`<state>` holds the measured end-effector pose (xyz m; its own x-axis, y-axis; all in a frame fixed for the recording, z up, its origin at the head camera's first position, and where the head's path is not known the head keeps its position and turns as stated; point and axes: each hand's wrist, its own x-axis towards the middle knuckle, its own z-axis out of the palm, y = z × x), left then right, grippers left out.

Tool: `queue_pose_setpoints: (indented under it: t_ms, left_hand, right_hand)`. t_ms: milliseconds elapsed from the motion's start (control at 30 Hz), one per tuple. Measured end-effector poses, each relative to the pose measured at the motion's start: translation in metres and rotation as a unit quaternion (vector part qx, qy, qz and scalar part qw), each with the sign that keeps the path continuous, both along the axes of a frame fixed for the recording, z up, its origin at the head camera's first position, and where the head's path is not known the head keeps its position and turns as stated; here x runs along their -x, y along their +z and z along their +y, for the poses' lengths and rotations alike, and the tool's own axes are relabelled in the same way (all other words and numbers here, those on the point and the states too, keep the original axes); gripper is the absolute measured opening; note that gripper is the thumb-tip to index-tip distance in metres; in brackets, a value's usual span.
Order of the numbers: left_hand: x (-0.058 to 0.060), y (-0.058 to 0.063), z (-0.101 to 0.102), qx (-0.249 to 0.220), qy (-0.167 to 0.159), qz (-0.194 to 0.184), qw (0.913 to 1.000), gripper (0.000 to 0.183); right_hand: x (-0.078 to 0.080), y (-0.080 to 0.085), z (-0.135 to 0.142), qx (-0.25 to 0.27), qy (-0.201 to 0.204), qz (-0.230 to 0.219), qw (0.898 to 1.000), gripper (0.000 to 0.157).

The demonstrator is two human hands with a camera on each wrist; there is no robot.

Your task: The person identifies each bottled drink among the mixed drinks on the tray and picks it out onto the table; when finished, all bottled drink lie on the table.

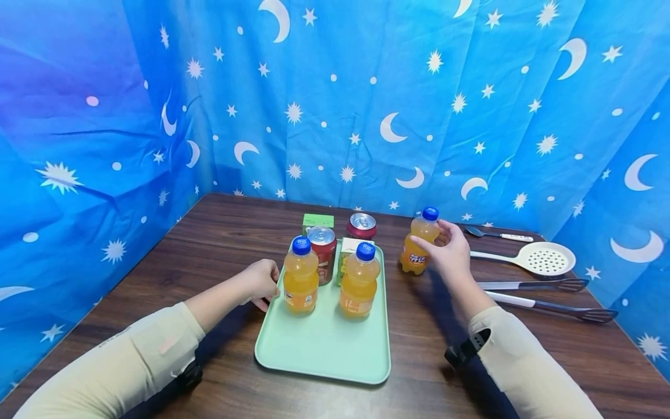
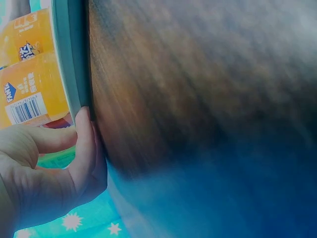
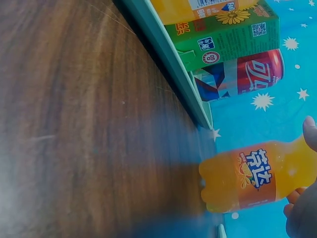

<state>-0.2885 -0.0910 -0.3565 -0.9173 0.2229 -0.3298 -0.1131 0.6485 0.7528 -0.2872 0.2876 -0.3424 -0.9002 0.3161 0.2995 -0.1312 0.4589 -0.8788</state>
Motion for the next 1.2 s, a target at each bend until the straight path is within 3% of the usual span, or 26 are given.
queue_pose_setpoints:
  t_ms: [667, 900, 1200]
  left_hand:
    - [-0.002, 0.002, 0.0, 0.01, -0.004, 0.01, 0.9999, 0.024]
    - [-0.002, 0.001, 0.001, 0.016, 0.001, 0.008, 0.9998, 0.025]
    - [-0.001, -0.002, 0.001, 0.01, 0.006, 0.008, 0.9999, 0.025]
  right_hand:
    - [-0.031, 0.001, 0.009, 0.017, -0.015, 0.009, 1.0, 0.079]
    - [-0.043, 0.001, 0.006, 0.017, -0.026, 0.016, 0.999, 0.082]
    - [-0.066, 0.004, -0.008, 0.027, -0.01, 0.033, 0.999, 0.076]
